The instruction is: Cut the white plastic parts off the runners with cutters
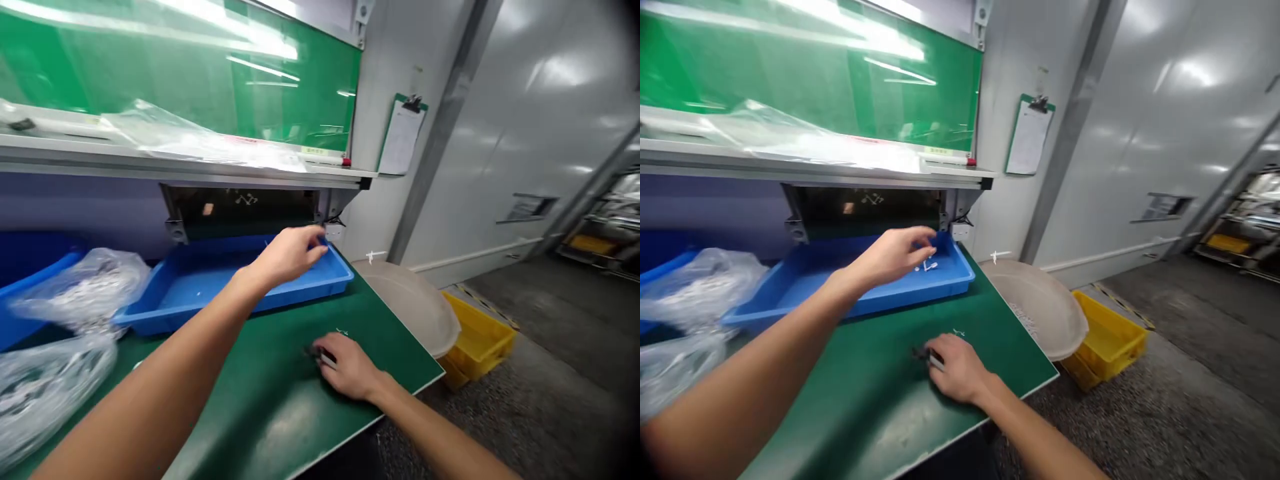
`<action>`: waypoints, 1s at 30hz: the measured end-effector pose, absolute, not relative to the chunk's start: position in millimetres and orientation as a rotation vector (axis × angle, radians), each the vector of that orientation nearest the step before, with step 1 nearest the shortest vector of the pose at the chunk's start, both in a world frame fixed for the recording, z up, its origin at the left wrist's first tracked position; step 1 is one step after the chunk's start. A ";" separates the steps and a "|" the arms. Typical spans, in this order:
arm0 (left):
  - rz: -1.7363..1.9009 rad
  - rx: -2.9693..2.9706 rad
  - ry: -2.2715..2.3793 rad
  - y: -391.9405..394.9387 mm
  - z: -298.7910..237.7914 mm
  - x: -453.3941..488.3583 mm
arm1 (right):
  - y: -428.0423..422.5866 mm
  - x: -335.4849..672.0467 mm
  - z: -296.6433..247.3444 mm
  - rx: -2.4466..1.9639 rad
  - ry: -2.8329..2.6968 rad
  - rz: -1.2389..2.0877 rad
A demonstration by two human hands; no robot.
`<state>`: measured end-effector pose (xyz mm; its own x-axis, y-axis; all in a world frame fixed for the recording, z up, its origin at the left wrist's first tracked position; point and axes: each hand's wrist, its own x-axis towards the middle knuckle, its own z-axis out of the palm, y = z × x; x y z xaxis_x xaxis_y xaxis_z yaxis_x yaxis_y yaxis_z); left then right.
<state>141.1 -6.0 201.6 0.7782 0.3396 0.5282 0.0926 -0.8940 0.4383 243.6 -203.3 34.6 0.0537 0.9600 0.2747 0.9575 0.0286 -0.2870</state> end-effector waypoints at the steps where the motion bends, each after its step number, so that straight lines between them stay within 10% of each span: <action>1: 0.780 2.593 0.277 -2.9 188.9 130.8 | -228.1 248.4 32.5 -1.968 -1.831 -0.007; 7: 0.132 2.616 0.022 -0.9 108.9 121.0 | -294.3 264.1 16.3 -2.201 -1.253 -0.175; 21: 0.539 2.101 -0.010 -63.8 97.9 328.0 | -277.5 259.4 13.1 -2.334 -0.926 -0.460; 30: 0.495 1.640 0.206 -54.0 51.5 269.1 | -235.7 333.9 64.0 -2.493 -0.858 -0.183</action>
<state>269.1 -54.0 51.5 0.8885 0.4144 0.1971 -0.1530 -0.1372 0.9786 333.9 -235.7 64.0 0.7929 0.5423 0.2778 0.6084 -0.6801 -0.4091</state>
